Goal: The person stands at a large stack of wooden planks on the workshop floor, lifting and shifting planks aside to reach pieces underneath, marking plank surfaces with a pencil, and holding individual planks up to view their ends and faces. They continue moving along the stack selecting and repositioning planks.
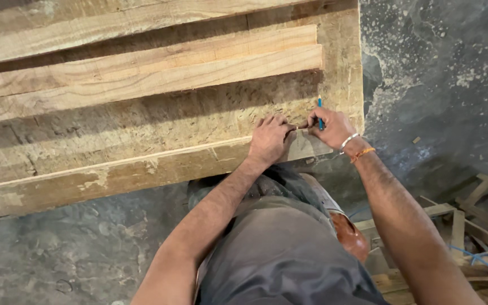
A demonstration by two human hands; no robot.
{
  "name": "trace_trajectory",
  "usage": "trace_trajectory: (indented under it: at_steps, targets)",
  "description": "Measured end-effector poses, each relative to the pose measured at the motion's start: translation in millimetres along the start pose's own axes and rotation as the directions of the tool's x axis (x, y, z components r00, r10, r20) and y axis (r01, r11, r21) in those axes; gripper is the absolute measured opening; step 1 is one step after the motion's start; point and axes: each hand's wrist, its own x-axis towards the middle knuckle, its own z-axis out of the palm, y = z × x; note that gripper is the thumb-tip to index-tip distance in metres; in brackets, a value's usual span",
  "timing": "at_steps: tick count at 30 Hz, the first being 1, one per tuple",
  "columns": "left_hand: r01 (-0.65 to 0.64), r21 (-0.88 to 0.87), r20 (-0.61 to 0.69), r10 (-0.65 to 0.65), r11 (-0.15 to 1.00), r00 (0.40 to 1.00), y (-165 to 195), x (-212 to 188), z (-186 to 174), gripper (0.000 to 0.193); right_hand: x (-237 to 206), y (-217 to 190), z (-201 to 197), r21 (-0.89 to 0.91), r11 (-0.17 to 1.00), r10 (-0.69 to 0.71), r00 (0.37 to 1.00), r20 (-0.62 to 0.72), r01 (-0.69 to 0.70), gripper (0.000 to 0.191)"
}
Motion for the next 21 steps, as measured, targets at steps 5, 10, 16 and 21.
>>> trace_trajectory:
  at_steps: [5, 10, 16, 21]
  targets:
    - [0.023, -0.006, -0.024, -0.024, 1.000, 0.999, 2.6, -1.5, -1.7, 0.020, -4.3, -4.1, 1.6, -0.076, 0.997, 0.004, 0.999, -0.040, -0.007, 0.018]
    - [0.000, 0.019, -0.026, 0.001, 1.000, 1.000, -0.4, -2.0, 0.1, 0.020, -4.3, -6.6, -0.2, -0.097, 0.994, 0.059, 0.998, -0.004, -0.059, 0.017]
    - [0.000, 0.030, -0.023, 0.000, 1.000, 1.000, -0.9, -2.5, 2.3, 0.019, -3.9, -9.8, -2.7, -0.048, 0.999, -0.026, 1.000, -0.016, 0.025, 0.015]
    - [0.008, 0.003, -0.028, -0.008, 1.000, 1.000, 1.0, -1.6, -0.6, 0.021, 2.2, -14.4, -5.2, -0.039, 0.998, -0.057, 0.998, 0.028, 0.058, 0.015]
